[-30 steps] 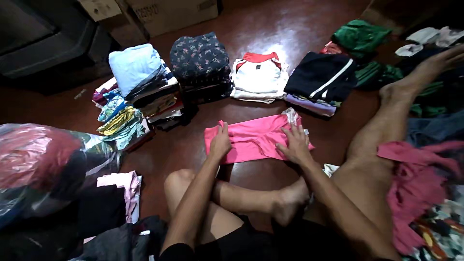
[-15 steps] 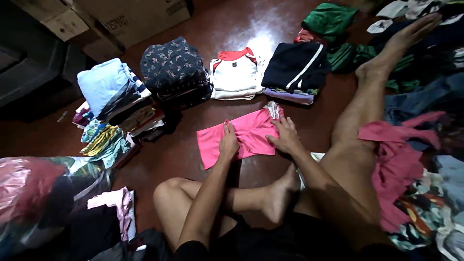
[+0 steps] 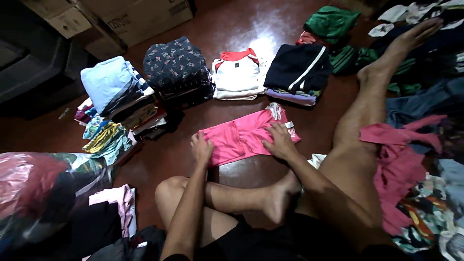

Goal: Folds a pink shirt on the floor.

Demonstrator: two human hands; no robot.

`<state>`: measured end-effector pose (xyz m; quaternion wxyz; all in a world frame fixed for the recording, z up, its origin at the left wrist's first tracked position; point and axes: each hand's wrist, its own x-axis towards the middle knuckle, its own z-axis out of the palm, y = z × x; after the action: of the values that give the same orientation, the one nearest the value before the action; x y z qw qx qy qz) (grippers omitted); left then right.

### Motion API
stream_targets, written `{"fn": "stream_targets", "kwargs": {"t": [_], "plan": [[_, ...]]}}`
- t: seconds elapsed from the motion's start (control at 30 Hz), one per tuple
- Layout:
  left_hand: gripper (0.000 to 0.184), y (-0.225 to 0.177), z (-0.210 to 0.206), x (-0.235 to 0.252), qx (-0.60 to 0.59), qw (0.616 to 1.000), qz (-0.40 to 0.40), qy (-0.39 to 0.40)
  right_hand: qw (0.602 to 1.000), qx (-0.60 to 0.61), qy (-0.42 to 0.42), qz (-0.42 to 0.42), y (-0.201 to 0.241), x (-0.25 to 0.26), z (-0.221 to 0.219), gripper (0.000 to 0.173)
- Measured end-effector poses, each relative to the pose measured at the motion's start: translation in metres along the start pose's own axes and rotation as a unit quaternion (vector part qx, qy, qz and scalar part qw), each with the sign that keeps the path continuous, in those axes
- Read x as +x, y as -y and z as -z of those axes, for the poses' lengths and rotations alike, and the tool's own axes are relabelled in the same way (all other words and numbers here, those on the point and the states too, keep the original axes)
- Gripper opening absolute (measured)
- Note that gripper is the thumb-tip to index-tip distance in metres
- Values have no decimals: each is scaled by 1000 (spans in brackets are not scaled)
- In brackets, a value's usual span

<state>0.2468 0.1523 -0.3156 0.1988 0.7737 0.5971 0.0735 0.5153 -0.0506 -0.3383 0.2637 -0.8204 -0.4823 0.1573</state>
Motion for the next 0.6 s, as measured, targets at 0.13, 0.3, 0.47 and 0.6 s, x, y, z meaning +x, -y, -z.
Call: {"fn": "stream_targets", "kwargs": {"t": [0.13, 0.3, 0.47, 0.6], "plan": [[75, 20, 7, 11, -21, 983, 153, 103, 998, -17, 66, 5, 16, -1, -21, 57], [39, 48, -1, 14, -163, 963, 174, 125, 994, -23, 107, -20, 8, -3, -26, 57], [42, 74, 16, 26, -233, 954, 162, 99, 996, 15, 73, -40, -1, 6, -1, 58], [68, 85, 30, 34, -231, 966, 66, 93, 997, 19, 54, -43, -12, 5, 8, 59]]}}
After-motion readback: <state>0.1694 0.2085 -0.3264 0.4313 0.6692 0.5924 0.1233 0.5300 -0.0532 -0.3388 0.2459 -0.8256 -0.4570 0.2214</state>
